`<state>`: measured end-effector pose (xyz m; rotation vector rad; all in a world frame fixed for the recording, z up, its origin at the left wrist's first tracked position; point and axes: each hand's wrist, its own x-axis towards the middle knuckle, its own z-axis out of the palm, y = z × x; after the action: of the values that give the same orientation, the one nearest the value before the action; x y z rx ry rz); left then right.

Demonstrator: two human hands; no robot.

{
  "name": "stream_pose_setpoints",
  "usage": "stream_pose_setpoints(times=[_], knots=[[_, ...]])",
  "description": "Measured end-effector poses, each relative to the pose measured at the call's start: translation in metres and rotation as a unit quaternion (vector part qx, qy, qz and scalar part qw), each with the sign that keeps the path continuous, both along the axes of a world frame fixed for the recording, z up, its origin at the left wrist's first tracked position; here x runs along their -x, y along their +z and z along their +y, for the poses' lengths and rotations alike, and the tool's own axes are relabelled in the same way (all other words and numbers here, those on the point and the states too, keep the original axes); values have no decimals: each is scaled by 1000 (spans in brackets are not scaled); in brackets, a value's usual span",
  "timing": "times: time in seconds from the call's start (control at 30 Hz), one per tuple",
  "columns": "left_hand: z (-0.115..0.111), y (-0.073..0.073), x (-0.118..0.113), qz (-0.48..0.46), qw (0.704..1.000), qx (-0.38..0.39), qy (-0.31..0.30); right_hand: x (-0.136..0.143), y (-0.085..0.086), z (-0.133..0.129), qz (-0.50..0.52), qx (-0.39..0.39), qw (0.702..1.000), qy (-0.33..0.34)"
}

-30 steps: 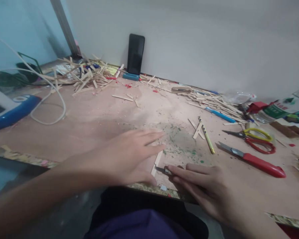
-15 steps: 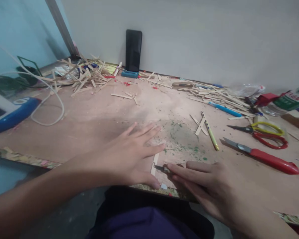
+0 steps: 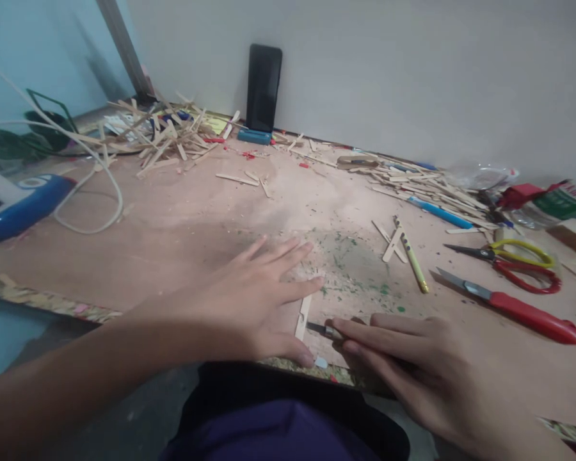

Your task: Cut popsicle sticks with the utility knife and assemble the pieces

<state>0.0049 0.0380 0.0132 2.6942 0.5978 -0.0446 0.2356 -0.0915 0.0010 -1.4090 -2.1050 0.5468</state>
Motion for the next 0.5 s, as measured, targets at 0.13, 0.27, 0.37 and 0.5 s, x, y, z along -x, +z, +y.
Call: stream_pose_setpoints(times=[0.13,0.27,0.37,0.5], knots=[[0,-1,1,-19,1000,0,0,2,3,0,2,2,1000,-3],[-1,-4,2,-25,1000,-12,-3,8,5,4,-13,-15,1000,12],[-2,-6,3,-36,999,-30,-12,10,5,6,-13,-18,1000,13],[-2,-7,7,-92,994,-51,-22,3,4,1,-2,-15,1000,-23]])
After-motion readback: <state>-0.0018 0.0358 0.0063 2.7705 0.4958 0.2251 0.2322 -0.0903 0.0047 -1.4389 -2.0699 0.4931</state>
